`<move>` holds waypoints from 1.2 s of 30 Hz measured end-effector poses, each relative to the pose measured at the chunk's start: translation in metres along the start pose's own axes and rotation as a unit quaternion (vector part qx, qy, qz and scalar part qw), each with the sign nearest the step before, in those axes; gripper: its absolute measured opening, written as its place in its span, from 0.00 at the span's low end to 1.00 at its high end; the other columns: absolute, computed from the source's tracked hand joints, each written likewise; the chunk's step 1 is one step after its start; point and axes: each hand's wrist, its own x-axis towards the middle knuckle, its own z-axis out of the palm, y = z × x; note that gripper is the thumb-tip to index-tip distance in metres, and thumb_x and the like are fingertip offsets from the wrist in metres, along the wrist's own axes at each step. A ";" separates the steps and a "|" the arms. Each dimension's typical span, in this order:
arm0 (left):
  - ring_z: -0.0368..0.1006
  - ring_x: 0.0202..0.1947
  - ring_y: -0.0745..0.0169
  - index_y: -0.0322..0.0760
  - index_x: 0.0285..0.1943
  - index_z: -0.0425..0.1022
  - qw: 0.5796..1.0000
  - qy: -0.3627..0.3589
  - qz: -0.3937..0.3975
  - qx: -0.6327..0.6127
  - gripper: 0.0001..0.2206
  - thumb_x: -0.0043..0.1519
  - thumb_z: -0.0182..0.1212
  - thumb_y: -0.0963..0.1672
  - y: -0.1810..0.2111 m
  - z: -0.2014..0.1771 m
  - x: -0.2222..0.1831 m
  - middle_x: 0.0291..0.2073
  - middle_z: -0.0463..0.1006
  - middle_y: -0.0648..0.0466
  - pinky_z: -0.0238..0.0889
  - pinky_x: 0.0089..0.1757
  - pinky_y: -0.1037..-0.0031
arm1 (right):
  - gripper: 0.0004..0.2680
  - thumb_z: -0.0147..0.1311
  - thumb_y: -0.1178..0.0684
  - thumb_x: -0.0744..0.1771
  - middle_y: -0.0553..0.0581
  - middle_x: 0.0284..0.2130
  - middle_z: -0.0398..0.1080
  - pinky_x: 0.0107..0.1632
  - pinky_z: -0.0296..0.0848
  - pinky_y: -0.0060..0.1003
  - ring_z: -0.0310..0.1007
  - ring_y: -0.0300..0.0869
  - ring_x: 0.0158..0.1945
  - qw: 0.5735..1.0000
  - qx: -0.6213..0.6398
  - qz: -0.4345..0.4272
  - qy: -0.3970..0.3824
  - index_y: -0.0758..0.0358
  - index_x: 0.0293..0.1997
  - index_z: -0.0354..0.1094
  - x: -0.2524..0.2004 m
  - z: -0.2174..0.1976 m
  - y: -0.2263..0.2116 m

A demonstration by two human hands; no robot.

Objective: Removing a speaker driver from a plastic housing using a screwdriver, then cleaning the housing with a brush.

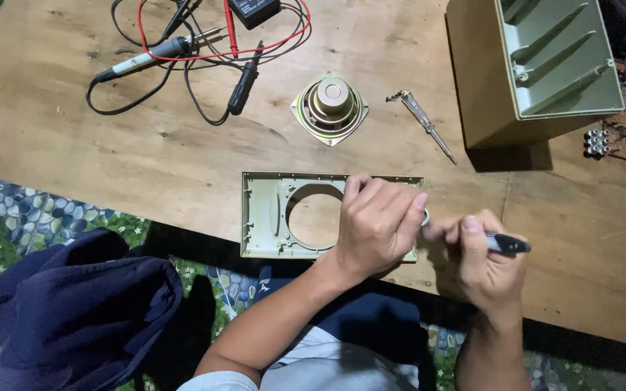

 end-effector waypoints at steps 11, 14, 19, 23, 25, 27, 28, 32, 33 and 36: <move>0.65 0.26 0.54 0.36 0.33 0.72 1.000 -0.002 -0.001 -0.010 0.12 0.71 0.50 0.42 0.000 -0.001 0.000 0.26 0.75 0.55 0.52 0.40 0.63 | 0.12 0.37 0.54 0.74 0.63 0.27 0.74 0.28 0.74 0.31 0.70 0.40 0.23 0.997 0.055 -0.045 -0.020 0.62 0.32 0.57 0.003 -0.006 0.002; 0.65 0.26 0.54 0.36 0.33 0.73 1.000 -0.003 0.003 -0.013 0.12 0.71 0.49 0.42 0.000 0.000 -0.001 0.27 0.75 0.55 0.51 0.41 0.63 | 0.10 0.38 0.53 0.75 0.64 0.33 0.76 0.27 0.68 0.25 0.69 0.38 0.23 0.995 0.054 -0.086 -0.018 0.61 0.37 0.57 0.007 -0.007 0.008; 0.66 0.26 0.55 0.36 0.33 0.73 1.000 -0.003 0.001 -0.023 0.13 0.72 0.48 0.43 -0.001 0.000 -0.002 0.27 0.75 0.54 0.53 0.42 0.63 | 0.14 0.37 0.52 0.74 0.61 0.22 0.73 0.20 0.60 0.26 0.55 0.35 0.13 0.996 0.073 -0.002 -0.041 0.60 0.27 0.56 0.006 -0.011 0.013; 0.65 0.25 0.55 0.35 0.33 0.72 0.999 -0.002 -0.014 -0.044 0.15 0.73 0.45 0.43 -0.001 0.000 -0.002 0.25 0.74 0.54 0.51 0.40 0.64 | 0.10 0.38 0.52 0.75 0.62 0.33 0.76 0.25 0.70 0.25 0.69 0.36 0.21 0.993 0.084 -0.079 -0.030 0.58 0.35 0.58 0.007 -0.009 0.013; 0.64 0.24 0.55 0.34 0.31 0.70 0.998 0.002 -0.027 -0.057 0.16 0.73 0.43 0.43 -0.001 -0.001 -0.002 0.23 0.71 0.53 0.50 0.39 0.64 | 0.12 0.38 0.52 0.74 0.60 0.26 0.75 0.18 0.65 0.27 0.63 0.34 0.15 0.997 0.068 -0.015 -0.035 0.59 0.30 0.57 0.005 -0.007 0.008; 0.64 0.24 0.54 0.32 0.33 0.71 0.997 0.007 -0.020 -0.068 0.16 0.73 0.43 0.42 -0.002 0.000 -0.003 0.23 0.71 0.52 0.49 0.37 0.64 | 0.13 0.38 0.54 0.74 0.58 0.15 0.64 0.28 0.68 0.30 0.72 0.40 0.22 0.996 0.085 -0.030 0.004 0.60 0.28 0.58 0.003 -0.007 0.011; 0.64 0.24 0.54 0.32 0.33 0.71 0.998 0.008 -0.021 -0.067 0.16 0.73 0.43 0.42 -0.001 -0.001 -0.002 0.23 0.71 0.52 0.49 0.37 0.64 | 0.13 0.38 0.54 0.74 0.58 0.15 0.64 0.28 0.68 0.30 0.72 0.40 0.22 0.996 0.085 -0.031 0.002 0.60 0.28 0.58 0.005 -0.005 0.008; 0.70 0.35 0.51 0.32 0.39 0.72 0.994 -0.005 -0.076 -0.078 0.17 0.74 0.37 0.43 0.001 -0.003 0.000 0.33 0.76 0.49 0.57 0.42 0.64 | 0.12 0.37 0.52 0.75 0.68 0.30 0.73 0.29 0.66 0.28 0.63 0.39 0.20 0.996 0.088 -0.018 -0.016 0.62 0.32 0.55 0.005 -0.006 -0.001; 0.72 0.41 0.48 0.30 0.43 0.72 0.993 -0.005 -0.093 -0.079 0.17 0.75 0.35 0.44 0.001 -0.003 0.000 0.39 0.77 0.46 0.60 0.44 0.64 | 0.14 0.37 0.52 0.74 0.61 0.20 0.72 0.20 0.58 0.26 0.54 0.35 0.13 0.996 0.079 0.015 -0.041 0.60 0.27 0.55 0.005 -0.008 -0.002; 0.71 0.54 0.48 0.36 0.50 0.74 0.988 -0.022 -0.151 0.014 0.17 0.72 0.36 0.45 -0.003 0.003 -0.006 0.47 0.79 0.50 0.52 0.55 0.61 | 0.11 0.36 0.54 0.76 0.62 0.29 0.75 0.28 0.71 0.26 0.67 0.34 0.19 0.989 0.098 -0.106 -0.025 0.59 0.36 0.58 0.007 -0.017 0.025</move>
